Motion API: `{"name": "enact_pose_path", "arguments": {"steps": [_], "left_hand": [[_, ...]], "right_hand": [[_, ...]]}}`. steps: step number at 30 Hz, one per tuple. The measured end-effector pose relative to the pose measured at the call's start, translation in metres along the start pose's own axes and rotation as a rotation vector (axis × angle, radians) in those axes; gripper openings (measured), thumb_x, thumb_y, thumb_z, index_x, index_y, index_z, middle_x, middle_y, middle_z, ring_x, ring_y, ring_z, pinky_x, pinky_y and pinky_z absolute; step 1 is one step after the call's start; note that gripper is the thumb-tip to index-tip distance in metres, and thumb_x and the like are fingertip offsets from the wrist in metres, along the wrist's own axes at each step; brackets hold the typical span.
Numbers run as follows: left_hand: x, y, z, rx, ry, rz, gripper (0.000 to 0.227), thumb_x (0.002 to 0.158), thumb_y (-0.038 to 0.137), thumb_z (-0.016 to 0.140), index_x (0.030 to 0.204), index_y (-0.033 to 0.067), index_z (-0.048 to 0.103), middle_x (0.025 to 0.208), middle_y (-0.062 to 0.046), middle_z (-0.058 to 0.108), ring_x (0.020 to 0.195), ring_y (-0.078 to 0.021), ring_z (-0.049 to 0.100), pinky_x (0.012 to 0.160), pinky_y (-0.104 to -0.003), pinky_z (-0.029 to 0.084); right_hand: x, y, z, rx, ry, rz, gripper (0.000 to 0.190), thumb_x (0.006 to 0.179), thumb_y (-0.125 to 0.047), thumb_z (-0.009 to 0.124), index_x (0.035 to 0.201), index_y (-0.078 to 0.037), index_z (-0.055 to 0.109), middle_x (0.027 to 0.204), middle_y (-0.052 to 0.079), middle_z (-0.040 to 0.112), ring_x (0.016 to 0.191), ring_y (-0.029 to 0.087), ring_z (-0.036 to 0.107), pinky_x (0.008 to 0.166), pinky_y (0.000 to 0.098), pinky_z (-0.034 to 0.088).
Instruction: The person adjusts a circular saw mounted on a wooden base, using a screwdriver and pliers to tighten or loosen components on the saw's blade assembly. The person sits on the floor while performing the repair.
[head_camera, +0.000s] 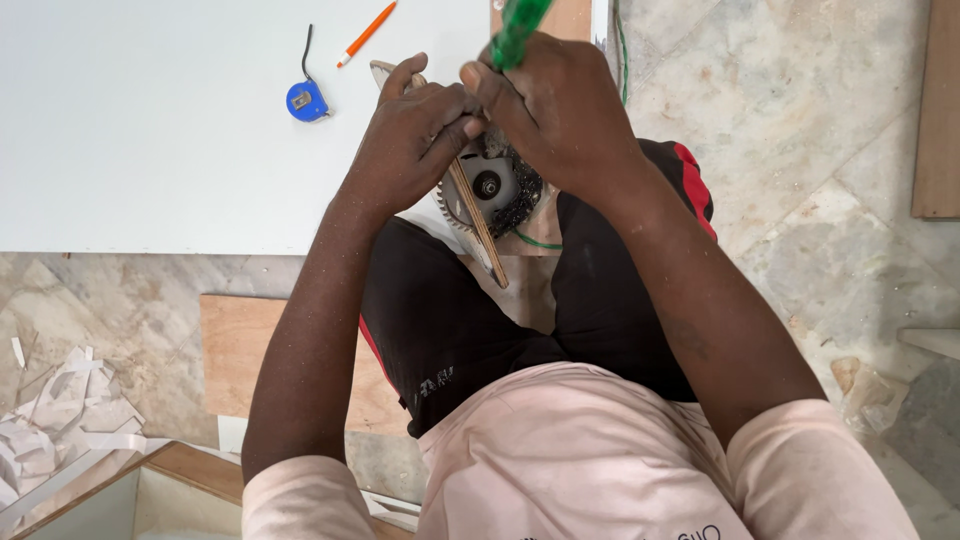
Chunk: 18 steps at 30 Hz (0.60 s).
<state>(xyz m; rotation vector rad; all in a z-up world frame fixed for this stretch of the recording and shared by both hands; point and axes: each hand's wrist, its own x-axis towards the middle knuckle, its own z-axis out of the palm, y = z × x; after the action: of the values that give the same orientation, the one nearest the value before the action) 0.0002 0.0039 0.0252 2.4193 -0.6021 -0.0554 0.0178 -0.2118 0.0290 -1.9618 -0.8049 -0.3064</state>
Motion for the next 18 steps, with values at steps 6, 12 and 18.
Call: {"name": "enact_pose_path", "arguments": {"steps": [6,12,18], "left_hand": [[-0.003,0.001,0.004,0.055,0.125,0.060,0.021,0.104,0.025,0.061,0.107,0.0050,0.064,0.114,-0.013,0.068,0.122,-0.0339,0.057,0.118,-0.051,0.033],[-0.001,-0.009,0.020,-0.050,0.204,0.008,0.022,0.109,0.023,0.059,0.118,0.0036,0.064,0.106,-0.013,0.070,0.125,-0.0328,0.058,0.125,-0.059,0.023],[-0.006,-0.019,0.035,-0.139,0.317,0.009,0.016,0.108,0.020,0.061,0.112,0.0050,0.065,0.112,-0.012,0.069,0.136,-0.0340,0.051,0.126,-0.055,0.025]], "right_hand": [[0.017,0.015,0.009,-0.063,-0.067,0.006,0.042,0.117,-0.033,0.055,0.098,0.002,0.069,0.079,0.014,0.064,0.065,0.024,0.064,0.061,0.0398,0.049],[0.027,0.016,0.023,-0.146,-0.042,-0.043,0.034,0.114,-0.028,0.061,0.103,0.002,0.070,0.085,0.014,0.067,0.068,0.024,0.067,0.061,0.0385,0.051],[0.035,0.008,0.028,-0.251,-0.034,0.001,0.026,0.107,-0.026,0.068,0.104,0.001,0.068,0.086,0.013,0.070,0.069,0.023,0.071,0.060,0.0361,0.054]]}}
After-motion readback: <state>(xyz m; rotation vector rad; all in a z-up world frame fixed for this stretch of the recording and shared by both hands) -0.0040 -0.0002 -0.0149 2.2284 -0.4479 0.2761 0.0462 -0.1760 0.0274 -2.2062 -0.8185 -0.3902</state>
